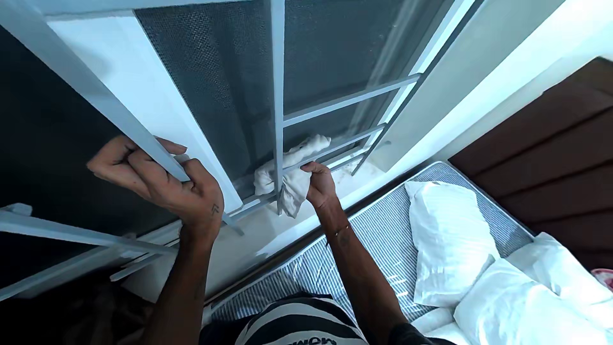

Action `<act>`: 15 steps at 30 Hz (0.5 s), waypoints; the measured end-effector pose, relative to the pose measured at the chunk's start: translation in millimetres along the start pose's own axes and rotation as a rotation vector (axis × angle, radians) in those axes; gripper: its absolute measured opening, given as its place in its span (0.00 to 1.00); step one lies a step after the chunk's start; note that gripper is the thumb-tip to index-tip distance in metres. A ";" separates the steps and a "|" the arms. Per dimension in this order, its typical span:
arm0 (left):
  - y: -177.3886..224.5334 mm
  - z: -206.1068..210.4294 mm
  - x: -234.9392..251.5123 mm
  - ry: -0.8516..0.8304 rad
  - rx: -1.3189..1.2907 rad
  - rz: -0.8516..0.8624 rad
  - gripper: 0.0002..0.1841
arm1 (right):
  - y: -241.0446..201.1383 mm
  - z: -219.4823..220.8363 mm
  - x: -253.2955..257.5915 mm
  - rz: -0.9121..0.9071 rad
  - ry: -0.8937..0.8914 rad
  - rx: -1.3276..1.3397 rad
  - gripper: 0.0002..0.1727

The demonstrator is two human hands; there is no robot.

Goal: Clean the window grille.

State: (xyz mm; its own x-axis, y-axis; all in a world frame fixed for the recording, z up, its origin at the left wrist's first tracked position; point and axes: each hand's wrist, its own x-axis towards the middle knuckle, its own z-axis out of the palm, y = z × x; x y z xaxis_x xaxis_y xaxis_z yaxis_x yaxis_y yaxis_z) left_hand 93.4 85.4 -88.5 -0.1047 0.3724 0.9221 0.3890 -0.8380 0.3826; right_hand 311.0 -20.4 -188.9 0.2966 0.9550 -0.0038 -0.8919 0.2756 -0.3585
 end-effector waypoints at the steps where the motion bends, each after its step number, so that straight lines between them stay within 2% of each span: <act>1: 0.0 -0.3 -0.2 -0.002 0.014 -0.006 0.09 | -3.2 1.3 -0.4 -0.017 0.023 0.000 0.08; 5: -2.7 -1.4 -4.2 0.003 0.050 0.012 0.12 | 5.3 -4.1 4.2 -0.080 0.012 0.193 0.07; 7: -3.4 -1.7 -6.5 0.037 0.050 0.017 0.18 | 12.8 1.9 1.4 -0.046 0.050 0.156 0.07; 9: -3.8 -1.0 -7.4 0.077 0.050 0.002 0.23 | 10.9 13.8 -8.7 -0.041 0.129 -0.008 0.07; 12: -0.5 -0.1 -8.0 0.115 0.100 0.002 0.26 | 6.0 32.2 -32.1 -0.116 0.316 -0.409 0.09; 15: 4.8 0.3 -8.7 0.150 0.198 0.018 0.28 | 12.2 20.0 -38.8 -0.201 0.339 -0.530 0.15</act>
State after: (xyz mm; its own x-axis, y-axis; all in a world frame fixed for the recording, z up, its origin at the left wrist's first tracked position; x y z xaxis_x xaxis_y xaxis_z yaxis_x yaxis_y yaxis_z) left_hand 96.4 78.2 -94.7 -0.2253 0.2826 0.9324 0.5621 -0.7439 0.3613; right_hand 281.8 -51.9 -174.5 0.6078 0.7795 -0.1515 -0.5451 0.2708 -0.7934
